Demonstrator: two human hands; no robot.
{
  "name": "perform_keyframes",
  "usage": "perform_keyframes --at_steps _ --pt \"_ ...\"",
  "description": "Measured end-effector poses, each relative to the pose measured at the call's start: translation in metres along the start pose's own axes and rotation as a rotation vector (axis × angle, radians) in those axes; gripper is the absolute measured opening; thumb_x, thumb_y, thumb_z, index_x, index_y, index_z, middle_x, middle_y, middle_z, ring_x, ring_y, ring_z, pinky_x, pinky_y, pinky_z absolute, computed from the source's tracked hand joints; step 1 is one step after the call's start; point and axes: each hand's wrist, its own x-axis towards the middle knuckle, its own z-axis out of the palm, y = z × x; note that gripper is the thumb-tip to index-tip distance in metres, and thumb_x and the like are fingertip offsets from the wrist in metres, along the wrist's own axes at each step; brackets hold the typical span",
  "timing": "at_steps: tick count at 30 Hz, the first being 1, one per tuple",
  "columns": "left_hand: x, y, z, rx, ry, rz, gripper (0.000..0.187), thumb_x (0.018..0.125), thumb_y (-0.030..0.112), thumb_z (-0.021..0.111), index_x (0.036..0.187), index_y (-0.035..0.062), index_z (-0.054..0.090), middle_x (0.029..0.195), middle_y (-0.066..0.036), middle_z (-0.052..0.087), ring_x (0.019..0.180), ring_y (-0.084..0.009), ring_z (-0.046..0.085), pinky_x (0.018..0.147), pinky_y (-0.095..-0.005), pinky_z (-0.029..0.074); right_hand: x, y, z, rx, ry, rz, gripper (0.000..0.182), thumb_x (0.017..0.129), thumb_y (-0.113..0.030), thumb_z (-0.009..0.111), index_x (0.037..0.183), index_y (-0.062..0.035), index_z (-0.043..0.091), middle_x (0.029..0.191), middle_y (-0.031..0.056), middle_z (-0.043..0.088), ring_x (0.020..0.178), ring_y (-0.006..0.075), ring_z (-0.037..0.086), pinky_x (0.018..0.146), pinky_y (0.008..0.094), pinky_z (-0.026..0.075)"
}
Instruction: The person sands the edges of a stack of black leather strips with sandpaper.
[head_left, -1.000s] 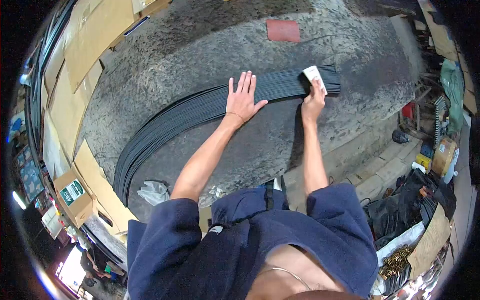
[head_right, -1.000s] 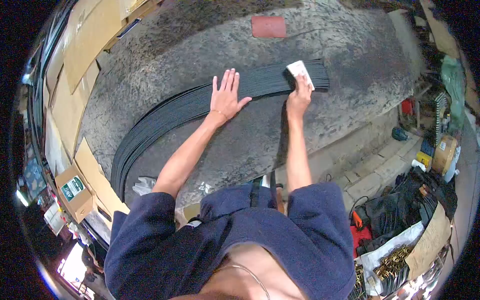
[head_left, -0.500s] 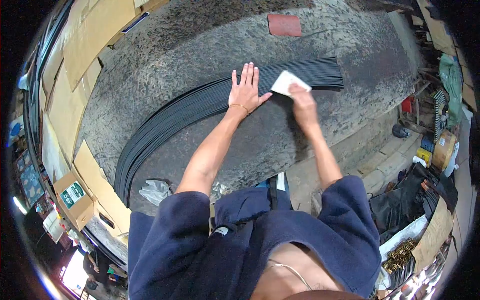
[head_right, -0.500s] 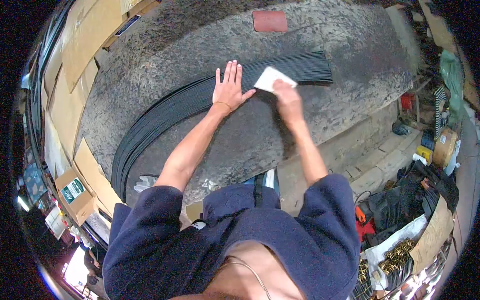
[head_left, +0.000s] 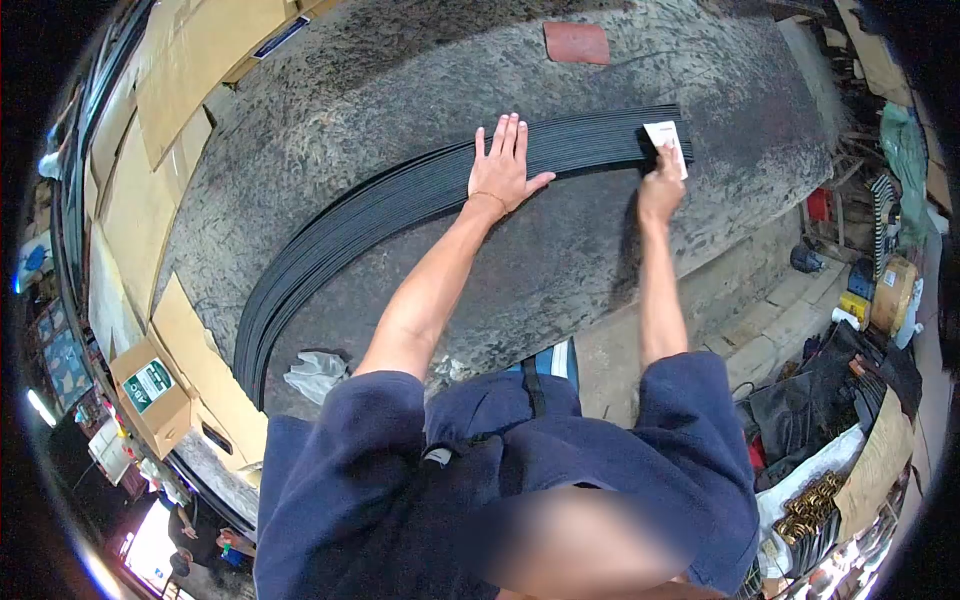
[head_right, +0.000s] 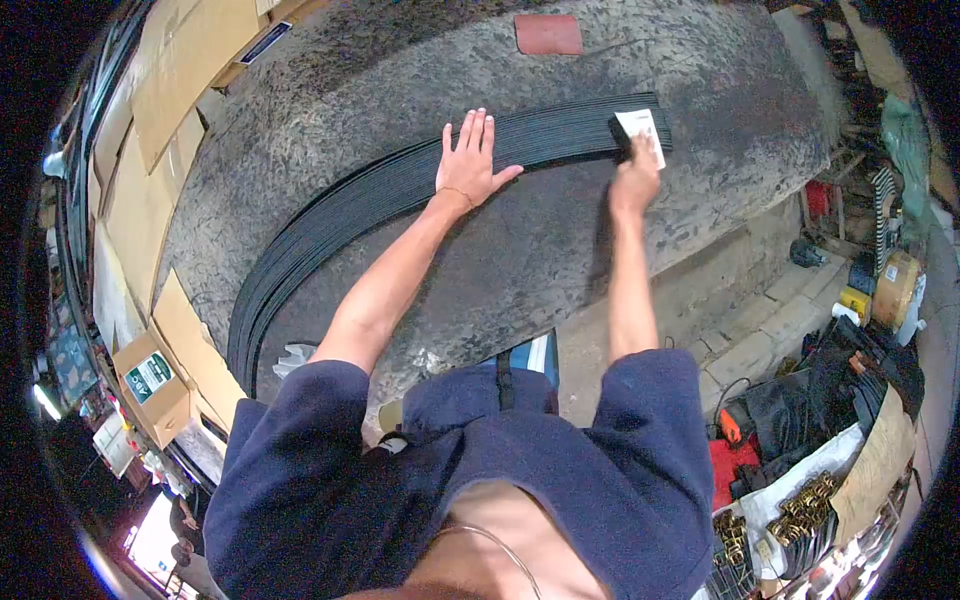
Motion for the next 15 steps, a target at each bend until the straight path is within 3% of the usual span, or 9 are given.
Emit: perform_keyframes --at_steps 1,4,7,8,9,11,12,13,15 --pt "0.0 -0.001 0.003 -0.007 0.03 0.013 0.106 0.087 0.077 0.049 0.155 -0.0025 0.03 0.164 -0.018 0.026 0.154 -0.0299 0.019 0.121 -0.0599 0.015 -0.009 -0.024 0.008 -0.013 -0.005 0.066 0.036 0.087 0.005 0.051 0.119 -0.0007 0.068 0.118 0.0206 0.069 0.113 0.0376 0.066 0.099 0.0443 0.051" --pt "0.001 -0.01 0.001 0.055 -0.051 0.074 0.112 0.084 0.079 0.052 0.155 -0.0043 0.029 0.164 -0.019 0.025 0.154 -0.0327 0.018 0.122 -0.0599 0.014 -0.084 -0.071 0.05 0.105 -0.191 -0.432 0.035 0.087 0.005 0.053 0.118 0.0004 0.068 0.121 0.0218 0.068 0.116 0.0392 0.064 0.101 0.0465 0.051" --pt "-0.01 -0.028 -0.02 0.056 -0.06 0.073 0.118 0.079 0.08 0.057 0.153 -0.0079 0.03 0.164 -0.022 0.023 0.154 -0.0381 0.017 0.121 -0.0605 0.015 -0.06 -0.045 0.027 0.024 -0.259 -0.495 0.038 0.086 0.007 0.053 0.12 -0.0008 0.067 0.126 0.0211 0.067 0.118 0.0377 0.064 0.105 0.0445 0.049" --pt "-0.02 -0.035 -0.036 0.092 -0.104 0.005 0.121 0.079 0.082 0.055 0.153 -0.0095 0.028 0.165 -0.023 0.02 0.153 -0.0413 0.015 0.121 -0.0604 0.012 -0.045 -0.032 0.015 -0.023 -0.228 -0.382 0.04 0.085 0.009 0.051 0.121 0.0 0.067 0.126 0.0207 0.067 0.119 0.0368 0.063 0.106 0.0433 0.048" --pt "-0.031 -0.043 -0.028 0.127 -0.09 -0.058 0.119 0.08 0.084 0.049 0.155 -0.0051 0.028 0.165 -0.02 0.023 0.155 -0.0363 0.014 0.122 -0.0599 0.01 -0.032 -0.024 0.01 0.002 -0.135 -0.178 0.041 0.084 0.01 0.05 0.121 0.0012 0.066 0.126 0.0211 0.067 0.121 0.0364 0.062 0.107 0.0435 0.047" --pt "-0.044 -0.053 -0.015 0.056 -0.057 -0.072 0.118 0.08 0.085 0.047 0.157 -0.0021 0.027 0.165 -0.02 0.024 0.155 -0.0335 0.014 0.122 -0.0595 0.011 -0.024 -0.021 0.022 -0.047 0.072 -0.059 0.041 0.083 0.01 0.05 0.121 0.0026 0.066 0.126 0.0225 0.066 0.122 0.0378 0.061 0.108 0.0435 0.046" --pt "-0.042 -0.055 -0.016 0.054 -0.055 -0.072 0.118 0.08 0.085 0.047 0.157 -0.0021 0.027 0.165 -0.02 0.024 0.155 -0.0335 0.014 0.122 -0.0595 0.011 -0.034 -0.035 0.034 -0.006 0.036 0.112 0.04 0.083 0.009 0.051 0.12 0.0028 0.066 0.125 0.0226 0.067 0.122 0.0386 0.061 0.108 0.044 0.046" --pt "-0.039 -0.054 -0.018 0.055 -0.064 -0.075 0.116 0.081 0.085 0.047 0.157 -0.0009 0.027 0.164 -0.019 0.024 0.155 -0.0326 0.015 0.122 -0.0594 0.011 -0.049 -0.06 0.043 -0.015 0.036 -0.037 0.039 0.083 0.007 0.052 0.119 0.0012 0.067 0.124 0.0223 0.067 0.119 0.0385 0.062 0.107 0.045 0.046" --pt "-0.041 -0.053 -0.024 0.055 -0.082 -0.086 0.115 0.081 0.084 0.047 0.157 0.0003 0.027 0.164 -0.019 0.024 0.155 -0.0316 0.016 0.122 -0.0594 0.011 -0.088 -0.09 0.054 0.165 -0.206 -0.349 0.037 0.085 0.005 0.053 0.118 -0.0009 0.069 0.123 0.0208 0.068 0.118 0.0378 0.063 0.106 0.0451 0.048"
